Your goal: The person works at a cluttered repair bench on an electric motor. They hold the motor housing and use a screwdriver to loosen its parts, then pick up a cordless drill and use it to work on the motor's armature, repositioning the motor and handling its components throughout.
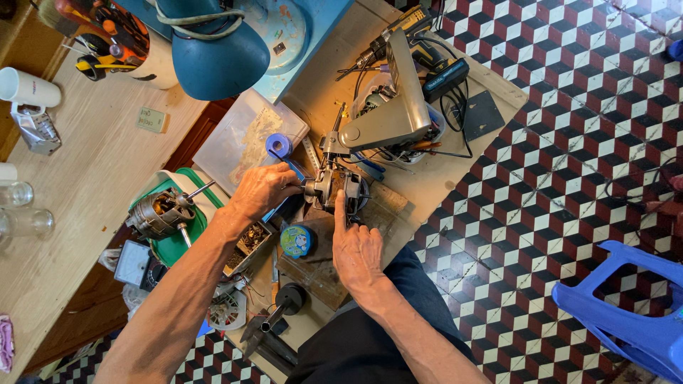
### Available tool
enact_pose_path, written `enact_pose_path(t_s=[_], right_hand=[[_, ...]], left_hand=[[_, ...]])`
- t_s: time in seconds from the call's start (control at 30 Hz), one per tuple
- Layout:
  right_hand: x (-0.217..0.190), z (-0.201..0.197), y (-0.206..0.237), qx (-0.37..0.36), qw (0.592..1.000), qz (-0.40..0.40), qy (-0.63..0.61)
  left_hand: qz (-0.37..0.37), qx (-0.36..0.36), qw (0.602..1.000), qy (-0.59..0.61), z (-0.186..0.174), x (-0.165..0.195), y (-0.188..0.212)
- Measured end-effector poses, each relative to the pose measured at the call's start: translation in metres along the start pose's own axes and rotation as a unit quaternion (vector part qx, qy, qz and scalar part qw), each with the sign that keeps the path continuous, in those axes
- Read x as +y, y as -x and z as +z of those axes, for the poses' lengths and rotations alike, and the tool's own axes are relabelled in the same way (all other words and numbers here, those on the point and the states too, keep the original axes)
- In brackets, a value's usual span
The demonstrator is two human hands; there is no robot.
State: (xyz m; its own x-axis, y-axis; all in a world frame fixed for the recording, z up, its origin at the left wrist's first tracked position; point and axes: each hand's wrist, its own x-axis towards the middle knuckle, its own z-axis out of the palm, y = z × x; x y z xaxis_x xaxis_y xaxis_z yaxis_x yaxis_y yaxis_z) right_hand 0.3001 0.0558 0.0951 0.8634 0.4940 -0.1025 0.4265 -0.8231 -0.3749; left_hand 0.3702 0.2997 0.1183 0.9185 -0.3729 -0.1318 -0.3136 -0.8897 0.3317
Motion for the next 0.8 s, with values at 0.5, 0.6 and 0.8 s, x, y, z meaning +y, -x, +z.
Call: enact_pose_path(t_s=[0.5, 0.6, 0.8], right_hand=[[-0.001, 0.0, 0.001, -0.017, 1.0, 0.017, -0.009], [-0.002, 0.0, 0.002, -0.01, 1.0, 0.021, -0.022], [-0.006, 0.001, 0.006, 0.005, 0.998, 0.035, -0.047]], left_hand=[[-0.009, 0.003, 1.0, 0.006, -0.008, 0.011, 0.0], [-0.021, -0.004, 1.0, 0.011, -0.008, 0.015, -0.001], [-0.018, -0.01, 1.0, 0.006, -0.004, 0.019, -0.002]])
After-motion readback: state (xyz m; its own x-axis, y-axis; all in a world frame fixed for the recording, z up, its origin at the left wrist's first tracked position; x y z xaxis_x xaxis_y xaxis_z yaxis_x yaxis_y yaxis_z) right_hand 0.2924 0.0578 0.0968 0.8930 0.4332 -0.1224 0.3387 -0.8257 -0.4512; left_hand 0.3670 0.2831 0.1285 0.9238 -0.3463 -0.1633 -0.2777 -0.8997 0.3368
